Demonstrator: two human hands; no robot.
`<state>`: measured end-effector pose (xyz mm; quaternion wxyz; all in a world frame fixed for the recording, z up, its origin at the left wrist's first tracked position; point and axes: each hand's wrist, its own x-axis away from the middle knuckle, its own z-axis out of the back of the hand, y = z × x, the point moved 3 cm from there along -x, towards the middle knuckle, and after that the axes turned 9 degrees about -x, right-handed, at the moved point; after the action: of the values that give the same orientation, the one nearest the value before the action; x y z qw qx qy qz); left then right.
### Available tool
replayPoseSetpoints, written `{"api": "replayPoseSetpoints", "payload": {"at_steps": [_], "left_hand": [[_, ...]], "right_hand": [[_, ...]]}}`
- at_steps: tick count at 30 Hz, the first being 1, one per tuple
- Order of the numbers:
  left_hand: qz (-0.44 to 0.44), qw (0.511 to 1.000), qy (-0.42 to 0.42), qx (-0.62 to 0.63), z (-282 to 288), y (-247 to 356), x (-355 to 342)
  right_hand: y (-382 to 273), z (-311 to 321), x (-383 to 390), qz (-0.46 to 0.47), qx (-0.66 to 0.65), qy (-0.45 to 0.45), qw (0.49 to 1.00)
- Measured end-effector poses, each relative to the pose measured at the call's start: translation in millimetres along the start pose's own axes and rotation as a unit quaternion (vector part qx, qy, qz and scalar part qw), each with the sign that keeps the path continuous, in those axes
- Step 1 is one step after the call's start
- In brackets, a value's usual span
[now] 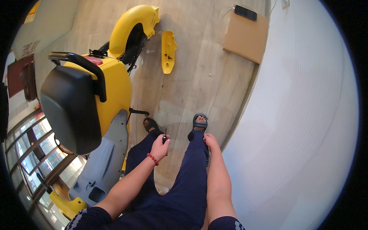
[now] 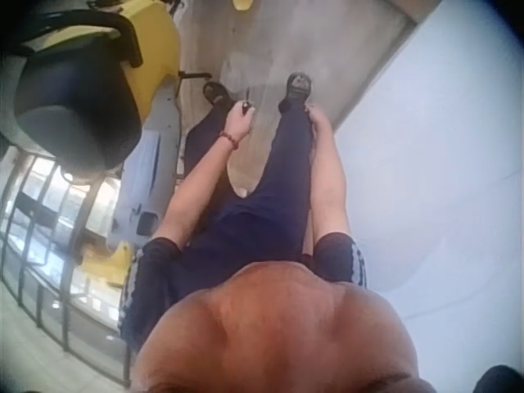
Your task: Remove and replace the plastic chain guard on a yellow electric scooter using a hex key tool.
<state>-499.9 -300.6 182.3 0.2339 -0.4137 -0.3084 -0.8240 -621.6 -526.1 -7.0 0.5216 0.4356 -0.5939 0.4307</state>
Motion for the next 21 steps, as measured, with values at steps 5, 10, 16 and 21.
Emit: {"api": "replayPoseSetpoints", "payload": {"at_steps": [5,10,16,21], "left_hand": [[0.049,0.994,-0.066,0.075,30,64,46],[0.003,0.967,-0.187,0.176,51,122,90],[-0.001,0.924,-0.264,0.277,90,181,97],[-0.013,0.913,-0.268,0.306,133,209,73]], "right_hand": [[-22,9,54,-0.016,-0.090,0.051,0.995],[-20,23,77,0.003,0.008,0.047,0.999],[-44,57,107,-0.011,-0.041,0.100,0.994],[-131,41,160,-0.054,0.060,0.082,0.993]]}}
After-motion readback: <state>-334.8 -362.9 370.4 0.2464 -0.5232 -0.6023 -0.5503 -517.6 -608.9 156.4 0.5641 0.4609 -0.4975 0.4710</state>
